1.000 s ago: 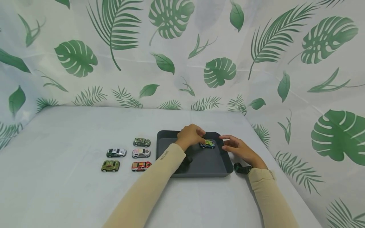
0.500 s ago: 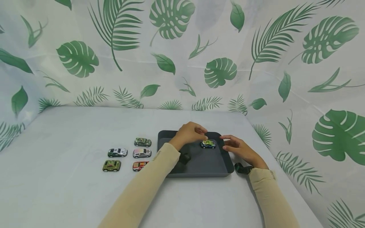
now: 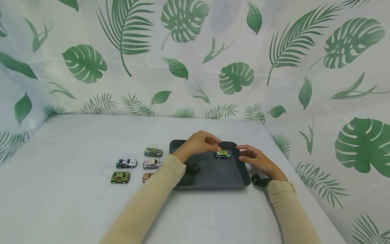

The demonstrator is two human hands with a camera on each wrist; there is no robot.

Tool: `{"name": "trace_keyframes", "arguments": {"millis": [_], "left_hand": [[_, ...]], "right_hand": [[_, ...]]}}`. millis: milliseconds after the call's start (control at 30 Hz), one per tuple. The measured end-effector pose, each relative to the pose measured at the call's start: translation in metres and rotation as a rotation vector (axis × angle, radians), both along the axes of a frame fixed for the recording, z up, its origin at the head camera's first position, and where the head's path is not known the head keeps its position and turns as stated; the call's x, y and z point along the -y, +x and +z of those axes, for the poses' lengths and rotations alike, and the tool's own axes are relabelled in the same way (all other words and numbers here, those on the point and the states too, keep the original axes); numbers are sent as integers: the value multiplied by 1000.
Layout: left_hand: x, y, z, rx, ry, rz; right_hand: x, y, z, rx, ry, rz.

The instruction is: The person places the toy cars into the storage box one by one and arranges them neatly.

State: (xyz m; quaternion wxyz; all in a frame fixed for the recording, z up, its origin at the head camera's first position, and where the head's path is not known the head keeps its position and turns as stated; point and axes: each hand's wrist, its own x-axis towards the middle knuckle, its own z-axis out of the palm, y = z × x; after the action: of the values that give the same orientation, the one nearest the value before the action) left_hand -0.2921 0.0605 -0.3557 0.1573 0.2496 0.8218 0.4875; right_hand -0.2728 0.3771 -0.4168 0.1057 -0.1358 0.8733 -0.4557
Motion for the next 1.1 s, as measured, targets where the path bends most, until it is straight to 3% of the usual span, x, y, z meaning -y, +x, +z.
{"name": "trace_keyframes", "arguments": {"millis": [333, 800, 967, 1100], "left_hand": [[12, 7, 2, 5, 61, -13], [32, 13, 9, -7, 205, -143], [39, 17, 12, -11, 217, -180], [44, 19, 12, -54, 208, -209]], "right_hand": [[-2, -1, -3, 2, -4, -9], [-2, -1, -4, -8, -2, 1], [-2, 0, -3, -13, -8, 7], [-2, 0, -3, -17, -12, 9]]}}
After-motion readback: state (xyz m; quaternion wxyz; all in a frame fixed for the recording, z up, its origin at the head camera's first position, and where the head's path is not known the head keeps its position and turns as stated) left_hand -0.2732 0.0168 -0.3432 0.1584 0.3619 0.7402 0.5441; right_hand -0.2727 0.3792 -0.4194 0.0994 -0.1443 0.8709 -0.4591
